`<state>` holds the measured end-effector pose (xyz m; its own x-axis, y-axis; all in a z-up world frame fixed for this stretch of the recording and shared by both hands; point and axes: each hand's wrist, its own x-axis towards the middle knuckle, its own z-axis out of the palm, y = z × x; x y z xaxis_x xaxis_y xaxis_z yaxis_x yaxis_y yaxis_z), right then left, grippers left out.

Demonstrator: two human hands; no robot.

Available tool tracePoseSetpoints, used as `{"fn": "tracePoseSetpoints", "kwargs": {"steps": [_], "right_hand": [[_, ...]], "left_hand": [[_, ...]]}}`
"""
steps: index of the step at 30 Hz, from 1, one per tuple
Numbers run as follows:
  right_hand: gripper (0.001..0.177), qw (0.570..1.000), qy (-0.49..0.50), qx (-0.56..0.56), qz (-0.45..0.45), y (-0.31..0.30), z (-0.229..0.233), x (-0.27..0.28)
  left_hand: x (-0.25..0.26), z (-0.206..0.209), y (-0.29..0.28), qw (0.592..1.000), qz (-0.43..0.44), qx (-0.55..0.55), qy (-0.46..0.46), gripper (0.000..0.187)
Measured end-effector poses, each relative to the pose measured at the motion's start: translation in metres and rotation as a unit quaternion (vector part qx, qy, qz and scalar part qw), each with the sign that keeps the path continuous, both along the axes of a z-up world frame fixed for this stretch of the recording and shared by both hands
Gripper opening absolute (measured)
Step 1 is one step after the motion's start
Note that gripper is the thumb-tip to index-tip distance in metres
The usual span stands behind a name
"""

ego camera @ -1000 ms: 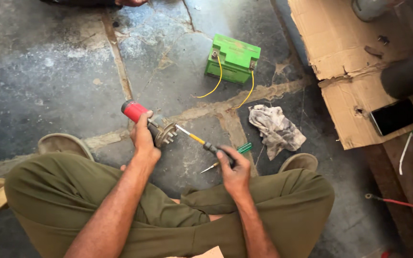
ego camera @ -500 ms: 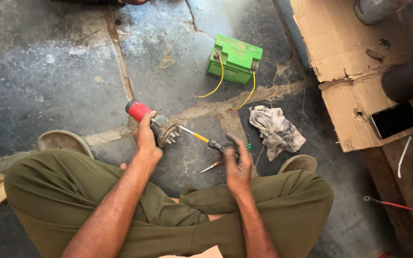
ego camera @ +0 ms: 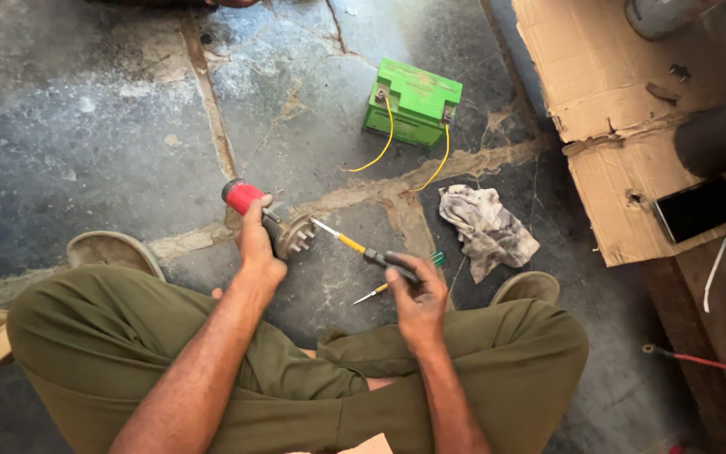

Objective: The person sits on the floor and uses a screwdriver to disassemble a red cylindrical electrical component. They remove the screws and separate the housing to reveal the internal parts, then inspect the separated pieces.

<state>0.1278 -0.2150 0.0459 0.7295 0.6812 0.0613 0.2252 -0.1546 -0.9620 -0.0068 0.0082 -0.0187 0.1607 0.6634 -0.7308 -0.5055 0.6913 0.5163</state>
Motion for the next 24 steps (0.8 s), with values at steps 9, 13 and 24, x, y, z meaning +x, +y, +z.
{"fn": "tracePoseSetpoints", "kwargs": {"steps": [9,13,24], "right_hand": [[0.023,0.999,0.010,0.014,0.051,-0.0020,0.0059,-0.0020],[0.033,0.998,-0.062,0.001,-0.009,-0.0005,0.0001,-0.0056],[0.030,0.997,0.024,-0.063,-0.024,0.0011,0.0050,-0.0012]], "left_hand": [[-0.0029,-0.0053,0.0032,0.997,-0.026,-0.026,-0.073,0.032],[-0.0032,-0.0055,0.0019,0.999,0.000,-0.013,-0.032,0.032],[-0.0017,-0.0029,0.0012,0.999,-0.017,-0.007,-0.038,0.032]]}}
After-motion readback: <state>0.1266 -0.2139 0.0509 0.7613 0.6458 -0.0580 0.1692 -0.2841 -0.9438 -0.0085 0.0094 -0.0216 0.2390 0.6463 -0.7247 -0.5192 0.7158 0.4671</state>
